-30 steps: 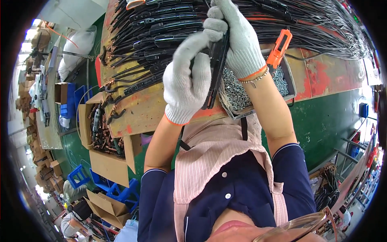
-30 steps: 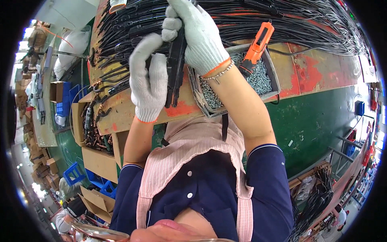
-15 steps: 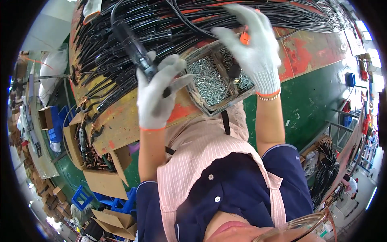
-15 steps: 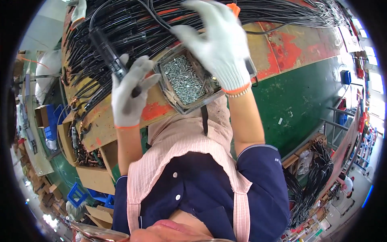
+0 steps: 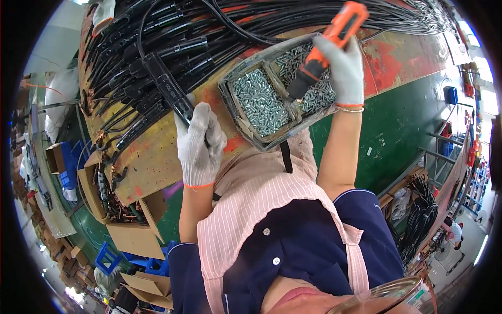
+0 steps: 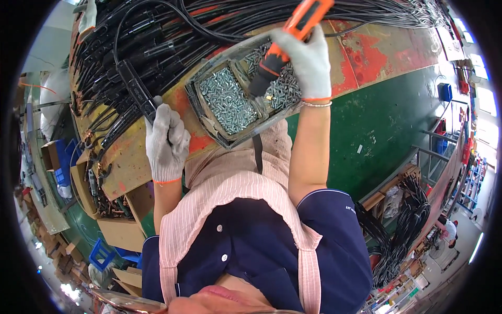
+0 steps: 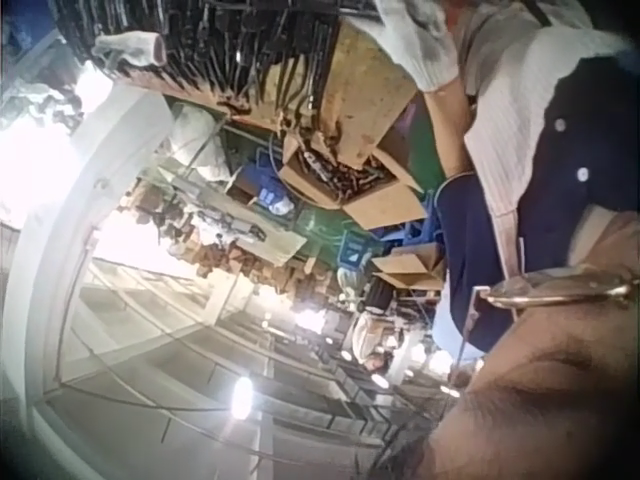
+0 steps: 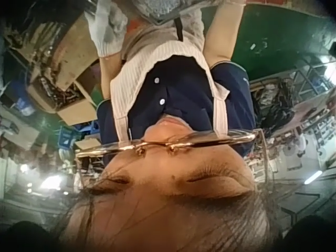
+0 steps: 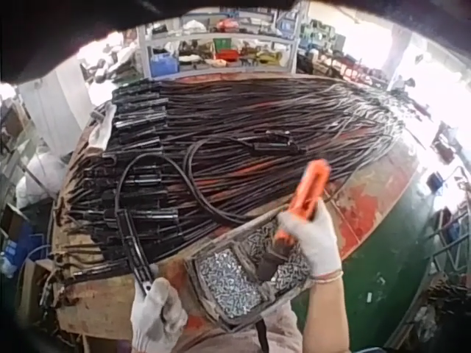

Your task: The person attaches plastic housings to wire harnesses by driving screws into them with an electric screwdriver.

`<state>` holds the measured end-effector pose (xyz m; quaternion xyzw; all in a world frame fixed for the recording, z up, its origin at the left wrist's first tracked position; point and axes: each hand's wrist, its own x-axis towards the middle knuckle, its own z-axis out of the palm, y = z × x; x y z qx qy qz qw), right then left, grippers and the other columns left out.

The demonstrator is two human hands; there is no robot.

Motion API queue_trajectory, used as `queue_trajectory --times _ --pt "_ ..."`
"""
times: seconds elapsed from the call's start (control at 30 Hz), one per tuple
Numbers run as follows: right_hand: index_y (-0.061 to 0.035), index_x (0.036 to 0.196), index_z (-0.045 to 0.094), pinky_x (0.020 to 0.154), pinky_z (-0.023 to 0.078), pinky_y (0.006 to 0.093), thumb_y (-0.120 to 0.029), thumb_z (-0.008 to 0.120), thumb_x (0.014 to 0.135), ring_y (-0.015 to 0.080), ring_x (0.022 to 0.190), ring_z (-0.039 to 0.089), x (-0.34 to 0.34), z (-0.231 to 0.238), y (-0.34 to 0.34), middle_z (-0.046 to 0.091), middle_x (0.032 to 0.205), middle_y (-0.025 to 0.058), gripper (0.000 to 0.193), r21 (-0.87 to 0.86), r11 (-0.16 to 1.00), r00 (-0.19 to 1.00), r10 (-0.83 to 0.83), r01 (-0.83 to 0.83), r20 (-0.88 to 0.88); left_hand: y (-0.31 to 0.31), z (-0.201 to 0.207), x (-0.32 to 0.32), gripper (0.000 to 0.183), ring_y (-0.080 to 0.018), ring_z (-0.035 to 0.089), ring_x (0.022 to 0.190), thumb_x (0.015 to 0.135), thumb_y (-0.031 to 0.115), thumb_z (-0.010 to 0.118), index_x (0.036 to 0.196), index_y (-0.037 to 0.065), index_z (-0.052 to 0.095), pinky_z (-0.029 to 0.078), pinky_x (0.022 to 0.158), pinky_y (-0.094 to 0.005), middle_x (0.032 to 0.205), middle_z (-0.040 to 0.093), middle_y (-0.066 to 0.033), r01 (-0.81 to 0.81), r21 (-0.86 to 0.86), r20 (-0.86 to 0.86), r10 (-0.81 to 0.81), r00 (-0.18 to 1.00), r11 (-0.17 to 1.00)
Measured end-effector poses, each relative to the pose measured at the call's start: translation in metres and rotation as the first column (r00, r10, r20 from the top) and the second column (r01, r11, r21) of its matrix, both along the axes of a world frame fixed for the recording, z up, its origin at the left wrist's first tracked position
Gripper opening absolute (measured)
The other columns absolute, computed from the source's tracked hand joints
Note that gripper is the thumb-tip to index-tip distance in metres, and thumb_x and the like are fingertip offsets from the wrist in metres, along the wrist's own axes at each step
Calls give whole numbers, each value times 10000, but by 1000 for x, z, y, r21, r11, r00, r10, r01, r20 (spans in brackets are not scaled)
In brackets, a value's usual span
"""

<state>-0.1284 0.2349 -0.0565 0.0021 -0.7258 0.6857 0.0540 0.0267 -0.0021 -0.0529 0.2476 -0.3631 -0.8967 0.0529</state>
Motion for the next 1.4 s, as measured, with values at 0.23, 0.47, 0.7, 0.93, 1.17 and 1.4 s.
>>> queue_trajectory --times 0.23,0.47,0.7,0.93,1.17,1.4 --pt "-43 1305 505 711 517 302 -215 731 841 116 752 559 12 43 -40 598 1135 92 544 -891 402 973 -3 -212 -233 39 8 -1 362 -75 362 416 965 95 538 1289 127 380 301 343 -228 632 428 5 -18 -95 159 33 987 995" --pt "-138 1341 494 657 445 227 -329 778 807 71 696 479 27 28 -13 564 1055 6 634 -809 215 835 211 -547 -509 38 -7 -6 401 -78 396 446 968 113 547 1323 145 364 336 377 -235 664 460 -5 23 -101 174 -5 985 995" --pt "-154 1362 429 643 432 232 -159 635 897 101 813 465 41 40 -27 521 1163 70 509 -817 365 894 148 -446 -422 38 -9 -6 417 -78 396 450 970 100 537 1341 148 353 352 395 -247 668 456 -6 8 -61 154 2 988 998" --pt "-71 1275 449 530 364 265 -6 535 846 102 599 383 40 18 -49 583 1073 89 443 -659 567 860 203 -494 -469 39 -2 -9 487 -81 414 474 933 59 567 1355 161 345 355 419 -249 660 454 3 10 -100 261 17 965 995" --pt "20 1215 466 565 497 349 110 565 776 207 601 574 46 9 -61 601 718 121 459 -682 705 965 9 -193 -264 40 -1 -10 522 -75 420 478 911 48 589 1357 168 344 349 418 -246 632 446 12 -3 -133 263 39 964 991" --pt "2 1198 480 552 481 341 52 589 787 192 577 551 43 19 -55 590 695 114 428 -690 697 962 -3 -195 -275 38 2 -10 497 -74 416 470 919 52 573 1348 177 356 351 417 -241 655 461 8 1 -93 281 25 960 996"
